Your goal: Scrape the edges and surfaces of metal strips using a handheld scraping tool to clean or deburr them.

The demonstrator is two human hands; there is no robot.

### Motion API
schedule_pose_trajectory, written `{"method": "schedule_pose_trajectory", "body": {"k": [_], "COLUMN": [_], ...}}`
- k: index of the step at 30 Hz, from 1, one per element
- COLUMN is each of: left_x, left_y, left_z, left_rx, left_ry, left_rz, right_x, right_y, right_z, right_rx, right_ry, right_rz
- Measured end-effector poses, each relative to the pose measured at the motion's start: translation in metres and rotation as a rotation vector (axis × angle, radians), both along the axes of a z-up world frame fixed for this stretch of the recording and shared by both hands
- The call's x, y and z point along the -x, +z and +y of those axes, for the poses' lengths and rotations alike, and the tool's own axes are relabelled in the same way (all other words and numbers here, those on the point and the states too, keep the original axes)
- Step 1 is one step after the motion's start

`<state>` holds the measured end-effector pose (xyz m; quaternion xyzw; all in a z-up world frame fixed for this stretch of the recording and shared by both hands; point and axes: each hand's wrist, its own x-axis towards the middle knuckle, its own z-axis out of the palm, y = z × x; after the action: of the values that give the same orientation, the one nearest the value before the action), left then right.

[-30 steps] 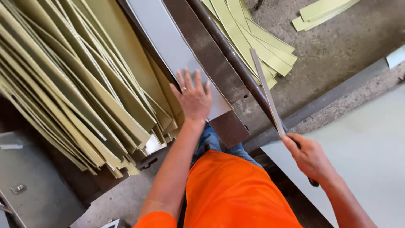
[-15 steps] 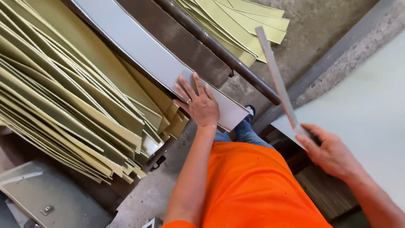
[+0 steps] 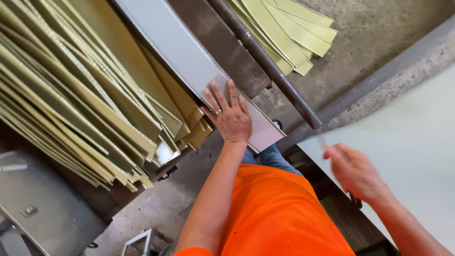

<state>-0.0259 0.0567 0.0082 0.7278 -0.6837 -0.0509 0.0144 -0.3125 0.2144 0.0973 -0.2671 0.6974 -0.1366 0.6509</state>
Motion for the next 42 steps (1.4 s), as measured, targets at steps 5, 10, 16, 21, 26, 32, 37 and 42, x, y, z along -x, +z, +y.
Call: {"method": "schedule_pose_trajectory", "body": {"k": [5, 10, 16, 21, 26, 32, 37, 42], "left_x": [-0.001, -0.001, -0.002, -0.008, -0.033, -0.019, -0.005, -0.01], "left_y": [-0.001, -0.002, -0.009, -0.002, -0.003, -0.021, -0.004, -0.001], "left_z": [0.003, 0.006, 0.007, -0.001, -0.054, -0.06, -0.056, -0.057], "left_rx": [0.003, 0.018, 0.01, -0.02, -0.078, 0.033, -0.076, -0.133], "left_ry": [-0.002, 0.018, 0.02, 0.001, 0.053, 0.068, 0.102, 0.084], "left_rz": [0.027, 0.05, 0.07, 0.074, 0.087, 0.067, 0.078, 0.034], "right_x": [-0.038, -0.026, -0.048, -0.055, -0.031, -0.032, -0.032, -0.047], "right_y": [0.015, 0.018, 0.002, 0.029, 0.038, 0.055, 0.03, 0.024], "right_z": [-0.015, -0.036, -0.035, -0.059, -0.06, -0.074, -0.067, -0.076], "right_rx": [0.196, 0.317, 0.521, -0.067, 0.063, 0.045, 0.082, -0.194], "right_ry": [0.042, 0.224, -0.036, 0.049, -0.134, -0.159, -0.24, 0.316], "right_rz": [0.136, 0.089, -0.021, 0.066, 0.064, 0.049, -0.032, 0.107]}}
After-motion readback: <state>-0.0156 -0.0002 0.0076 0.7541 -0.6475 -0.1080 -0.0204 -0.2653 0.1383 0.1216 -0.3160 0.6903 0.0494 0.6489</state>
